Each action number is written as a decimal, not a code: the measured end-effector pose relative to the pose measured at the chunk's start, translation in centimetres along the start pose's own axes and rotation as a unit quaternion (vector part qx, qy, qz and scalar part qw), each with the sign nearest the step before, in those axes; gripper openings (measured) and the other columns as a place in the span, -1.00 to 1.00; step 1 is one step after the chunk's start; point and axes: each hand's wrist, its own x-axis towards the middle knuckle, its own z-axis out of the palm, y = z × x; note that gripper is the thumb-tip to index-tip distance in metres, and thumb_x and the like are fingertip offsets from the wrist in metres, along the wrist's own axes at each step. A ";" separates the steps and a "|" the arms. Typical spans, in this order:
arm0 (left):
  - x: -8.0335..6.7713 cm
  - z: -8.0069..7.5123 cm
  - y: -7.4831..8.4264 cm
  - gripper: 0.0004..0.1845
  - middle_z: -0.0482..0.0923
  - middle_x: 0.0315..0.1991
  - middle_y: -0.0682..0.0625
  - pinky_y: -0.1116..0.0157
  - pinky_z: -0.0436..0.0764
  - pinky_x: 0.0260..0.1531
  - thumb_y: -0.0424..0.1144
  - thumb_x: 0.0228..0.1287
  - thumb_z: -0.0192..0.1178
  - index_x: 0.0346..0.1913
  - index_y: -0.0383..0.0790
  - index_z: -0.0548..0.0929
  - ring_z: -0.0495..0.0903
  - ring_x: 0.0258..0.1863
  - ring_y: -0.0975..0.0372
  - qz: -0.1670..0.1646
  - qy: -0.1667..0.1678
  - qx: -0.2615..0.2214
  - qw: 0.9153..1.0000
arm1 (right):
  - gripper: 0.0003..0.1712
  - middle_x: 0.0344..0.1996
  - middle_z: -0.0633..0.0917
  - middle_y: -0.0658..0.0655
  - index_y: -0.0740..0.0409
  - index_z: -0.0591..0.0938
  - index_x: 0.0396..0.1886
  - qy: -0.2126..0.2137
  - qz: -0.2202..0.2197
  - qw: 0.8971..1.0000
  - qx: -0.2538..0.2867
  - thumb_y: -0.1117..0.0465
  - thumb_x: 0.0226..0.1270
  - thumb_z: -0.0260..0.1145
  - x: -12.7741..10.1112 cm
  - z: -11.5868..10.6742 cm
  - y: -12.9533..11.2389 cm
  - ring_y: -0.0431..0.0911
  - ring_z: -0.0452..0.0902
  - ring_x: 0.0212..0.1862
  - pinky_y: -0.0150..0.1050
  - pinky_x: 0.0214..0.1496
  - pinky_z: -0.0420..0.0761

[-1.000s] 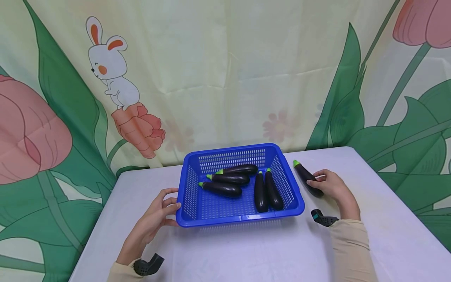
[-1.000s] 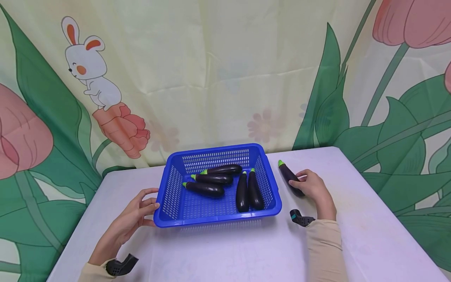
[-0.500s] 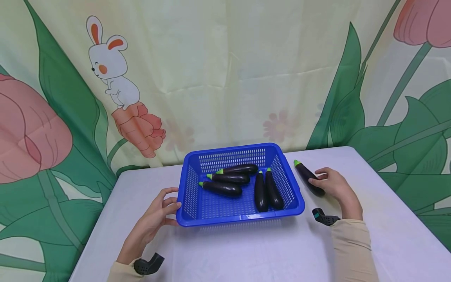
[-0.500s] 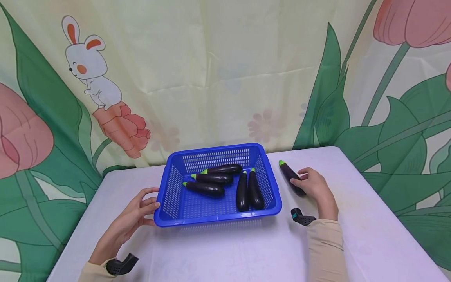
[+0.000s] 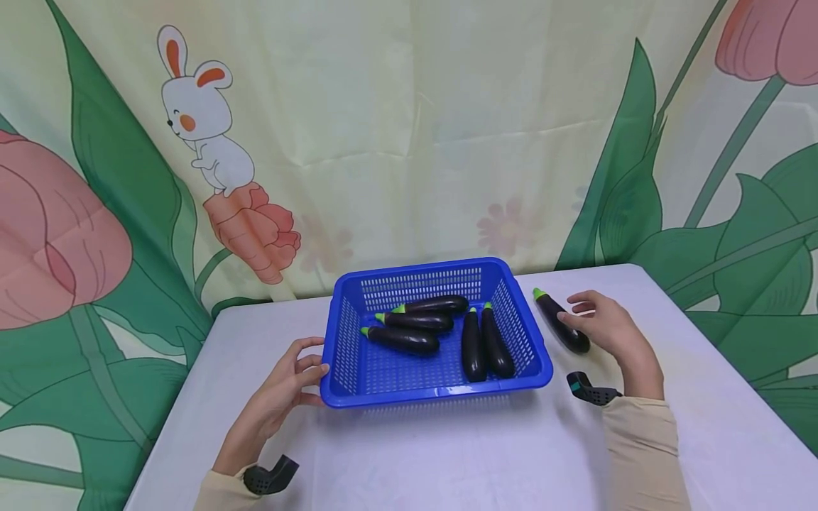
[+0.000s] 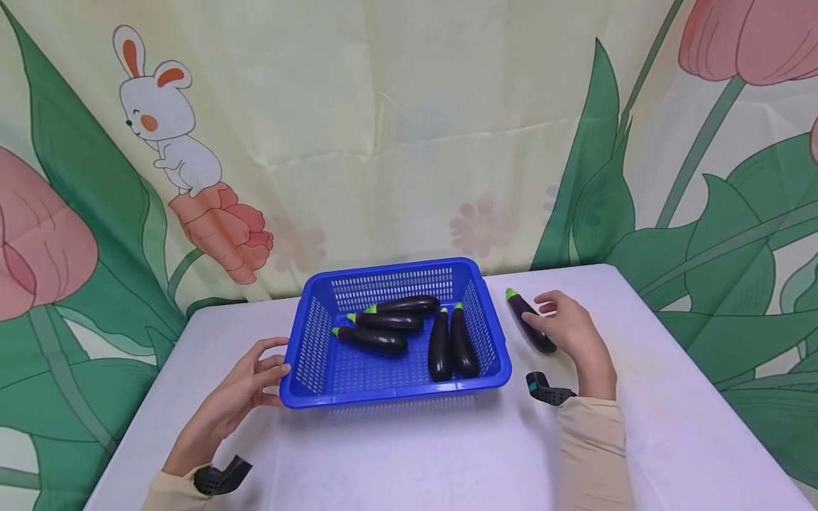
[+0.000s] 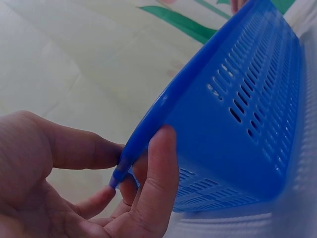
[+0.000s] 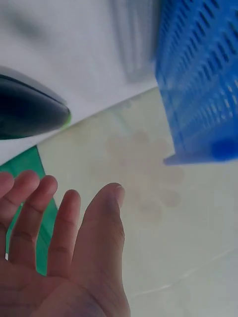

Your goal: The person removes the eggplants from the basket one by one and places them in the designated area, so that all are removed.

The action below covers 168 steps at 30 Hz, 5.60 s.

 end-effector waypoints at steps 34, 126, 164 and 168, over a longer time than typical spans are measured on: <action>-0.1 -0.1 -0.1 -0.28 0.61 0.11 -0.23 0.14 0.82 -0.19 -0.23 0.52 0.20 0.57 -0.16 0.09 0.76 -0.13 0.14 0.004 -0.003 -0.006 1.000 | -0.45 0.07 0.74 0.30 0.28 0.59 0.26 -0.051 -0.132 0.990 0.014 0.03 0.45 0.39 -3.7 5.8 -9.6 0.18 0.70 0.13 0.12 0.17 0.68; -0.1 -0.1 -0.3 -0.25 0.62 0.11 -0.22 0.13 0.82 -0.18 -0.19 0.52 0.22 0.58 -0.17 0.06 0.77 -0.12 0.13 0.009 -0.015 -0.015 1.000 | -0.17 0.51 0.35 0.40 0.07 0.26 0.57 -0.191 -0.159 0.949 0.195 0.16 0.40 0.43 -2.9 4.1 -7.3 0.36 0.33 0.51 0.22 0.43 0.50; -0.1 -0.1 -0.1 -0.26 0.63 0.07 -0.19 0.16 0.80 -0.21 -0.22 0.52 0.20 0.58 -0.17 0.05 0.75 -0.14 0.12 0.003 -0.013 -0.012 1.000 | -0.27 0.33 0.42 0.04 -0.12 0.26 0.61 -0.062 -0.151 0.925 0.344 0.44 0.52 -0.04 -2.6 -1.0 -1.2 -0.23 0.52 0.22 -0.36 0.12 0.46; -0.1 -0.1 -0.1 -0.26 0.63 0.07 -0.19 0.16 0.81 -0.21 -0.21 0.52 0.20 0.58 -0.17 0.06 0.75 -0.14 0.12 0.003 -0.012 -0.011 1.000 | -0.29 0.25 0.45 -0.04 -0.07 0.29 0.58 -0.040 -0.149 0.919 0.364 0.46 0.51 -0.08 -2.5 -1.2 -0.3 -0.22 0.51 0.17 -0.41 0.06 0.49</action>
